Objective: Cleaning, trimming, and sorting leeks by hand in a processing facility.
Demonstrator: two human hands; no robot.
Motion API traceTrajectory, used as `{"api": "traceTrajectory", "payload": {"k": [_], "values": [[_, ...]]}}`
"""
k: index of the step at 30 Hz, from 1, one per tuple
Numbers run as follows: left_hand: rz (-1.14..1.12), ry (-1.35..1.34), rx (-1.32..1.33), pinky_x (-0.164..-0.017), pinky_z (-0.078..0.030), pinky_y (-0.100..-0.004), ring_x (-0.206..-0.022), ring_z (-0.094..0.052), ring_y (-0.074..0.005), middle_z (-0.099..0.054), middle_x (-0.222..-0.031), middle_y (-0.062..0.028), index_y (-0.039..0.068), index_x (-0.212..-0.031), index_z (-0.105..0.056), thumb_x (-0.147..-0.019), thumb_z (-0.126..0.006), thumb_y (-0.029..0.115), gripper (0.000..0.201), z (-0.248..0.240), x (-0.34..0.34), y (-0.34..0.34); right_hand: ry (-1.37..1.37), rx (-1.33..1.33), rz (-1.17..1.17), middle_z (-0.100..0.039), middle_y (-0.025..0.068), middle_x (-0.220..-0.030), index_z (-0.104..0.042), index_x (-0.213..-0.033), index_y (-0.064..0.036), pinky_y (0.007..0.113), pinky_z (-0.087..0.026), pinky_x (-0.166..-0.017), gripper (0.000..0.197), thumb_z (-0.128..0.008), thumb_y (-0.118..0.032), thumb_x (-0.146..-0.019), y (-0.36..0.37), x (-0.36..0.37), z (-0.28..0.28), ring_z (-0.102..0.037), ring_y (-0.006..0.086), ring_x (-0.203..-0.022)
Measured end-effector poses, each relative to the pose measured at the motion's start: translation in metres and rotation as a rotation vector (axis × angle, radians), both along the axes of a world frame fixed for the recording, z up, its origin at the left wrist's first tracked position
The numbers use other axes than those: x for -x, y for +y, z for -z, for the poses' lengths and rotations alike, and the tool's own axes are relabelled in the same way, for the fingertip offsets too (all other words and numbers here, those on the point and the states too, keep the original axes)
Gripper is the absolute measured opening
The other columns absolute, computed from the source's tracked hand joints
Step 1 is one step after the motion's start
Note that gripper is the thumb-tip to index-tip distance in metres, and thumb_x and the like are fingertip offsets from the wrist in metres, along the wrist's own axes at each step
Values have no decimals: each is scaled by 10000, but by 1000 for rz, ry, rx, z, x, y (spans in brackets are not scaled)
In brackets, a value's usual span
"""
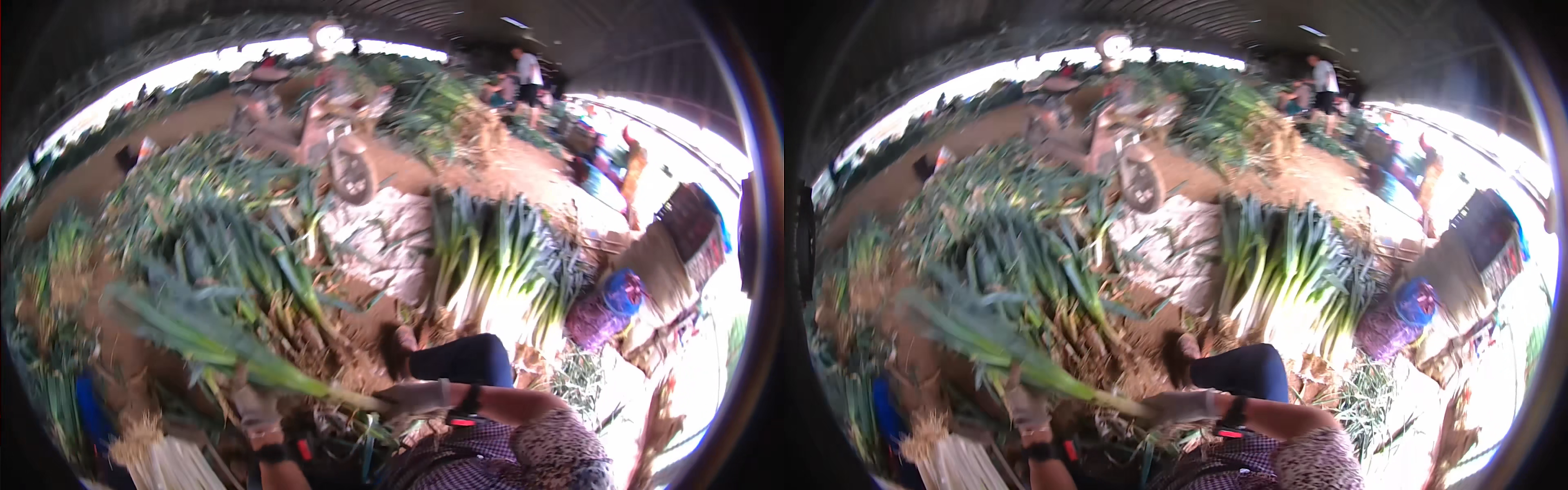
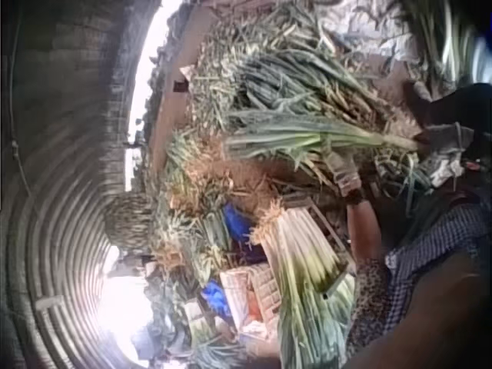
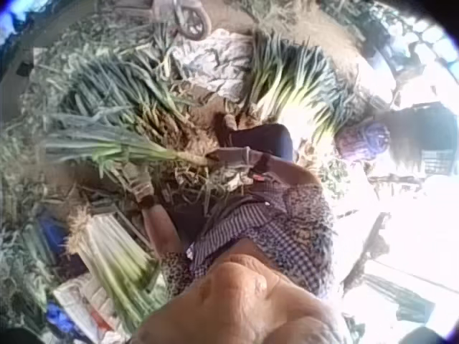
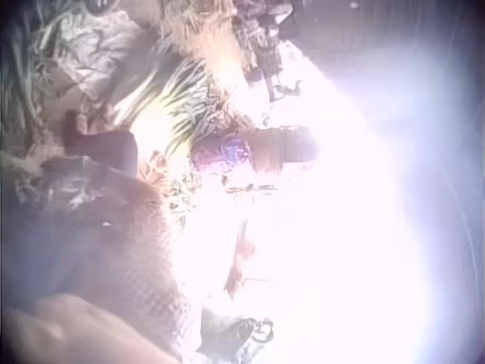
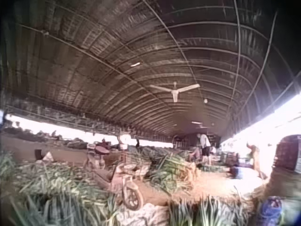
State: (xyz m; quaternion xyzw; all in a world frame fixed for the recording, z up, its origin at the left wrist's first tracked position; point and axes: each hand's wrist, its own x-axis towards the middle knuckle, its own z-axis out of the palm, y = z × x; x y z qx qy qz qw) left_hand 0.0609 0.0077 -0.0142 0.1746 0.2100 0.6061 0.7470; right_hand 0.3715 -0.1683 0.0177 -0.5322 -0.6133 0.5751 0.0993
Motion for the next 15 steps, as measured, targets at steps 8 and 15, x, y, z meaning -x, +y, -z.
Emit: {"api": "traceTrajectory", "payload": {"k": [8, 15], "values": [[-152, 77, -53, -912, -596, -452, -1032, -708, -272, -701, -1209, -108, -14, -1348, -603, -1005, -676, 182, 401, 39, 35, 4, 1179, 173, 492, -740, 103, -1139, -665, -1285, -43, 382, -562, -929, 319, -672, -246, -1038, 140, 171, 70, -711, 221, -1019], [-391, 425, -51, -739, -514, -315, -852, -636, -129, -693, -1036, -24, 17, -1166, -709, -974, -723, 119, 218, -1, 61, -40, -138, -414, 169, -740, 95, -912, -725, -1184, -45, 398, -555, -753, 352, -664, -351, -1022, 93, 154, 108, -711, 198, -854]]}}
